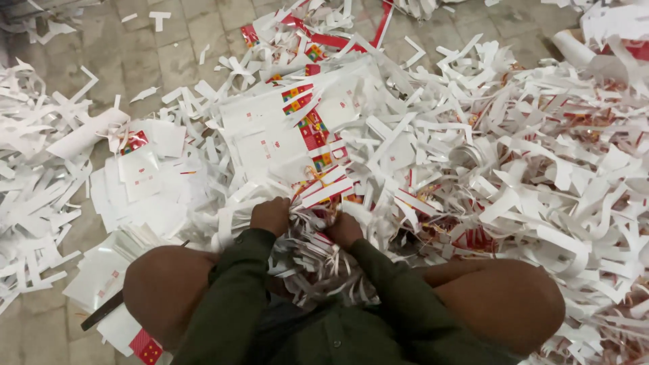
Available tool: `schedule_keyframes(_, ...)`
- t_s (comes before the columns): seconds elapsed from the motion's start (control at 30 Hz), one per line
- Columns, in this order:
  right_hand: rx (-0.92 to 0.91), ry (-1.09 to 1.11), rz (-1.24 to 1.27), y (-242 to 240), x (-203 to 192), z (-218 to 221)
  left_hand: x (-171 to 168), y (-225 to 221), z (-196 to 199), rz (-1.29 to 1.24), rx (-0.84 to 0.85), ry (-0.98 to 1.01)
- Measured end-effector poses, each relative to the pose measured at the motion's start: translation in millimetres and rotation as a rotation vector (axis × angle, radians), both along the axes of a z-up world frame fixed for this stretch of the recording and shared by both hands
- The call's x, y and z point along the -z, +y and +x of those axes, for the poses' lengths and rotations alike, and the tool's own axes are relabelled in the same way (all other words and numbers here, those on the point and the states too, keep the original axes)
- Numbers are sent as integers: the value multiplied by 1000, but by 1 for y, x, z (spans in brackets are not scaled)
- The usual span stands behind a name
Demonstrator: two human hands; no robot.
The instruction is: Sorting and gathering paper products from a floor covered in paper scraps.
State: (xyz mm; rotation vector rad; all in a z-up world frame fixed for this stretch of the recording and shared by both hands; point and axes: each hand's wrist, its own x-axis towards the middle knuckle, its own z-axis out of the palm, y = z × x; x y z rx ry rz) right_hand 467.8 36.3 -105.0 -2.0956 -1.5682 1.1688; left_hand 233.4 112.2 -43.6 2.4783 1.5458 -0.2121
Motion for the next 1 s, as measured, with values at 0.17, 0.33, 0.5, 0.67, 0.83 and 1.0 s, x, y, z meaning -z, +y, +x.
schedule_keyframes(0.17, -167, 150, 109, 6, -97, 20, -65, 35, -13, -97, 20, -62)
schedule_keyframes(0.33, -344, 417, 200, 1, -225, 41, -187, 34, -58, -147, 76, -385)
schedule_keyframes(0.5, -175, 743, 253, -18, -256, 59, -214, 31, -56, -229, -101, -652)
schedule_keyframes(0.67, -143, 283, 283, 2, -224, 93, -162, 20, -22, -36, 5, -655)
schedule_keyframes(0.83, -139, -267, 352, 31, -147, 100, -89, 4, 22, -43, -200, -529)
schedule_keyframes(1.0, -102, -442, 698, 26, -154, 58, -71, 28, 31, -11, -274, -522)
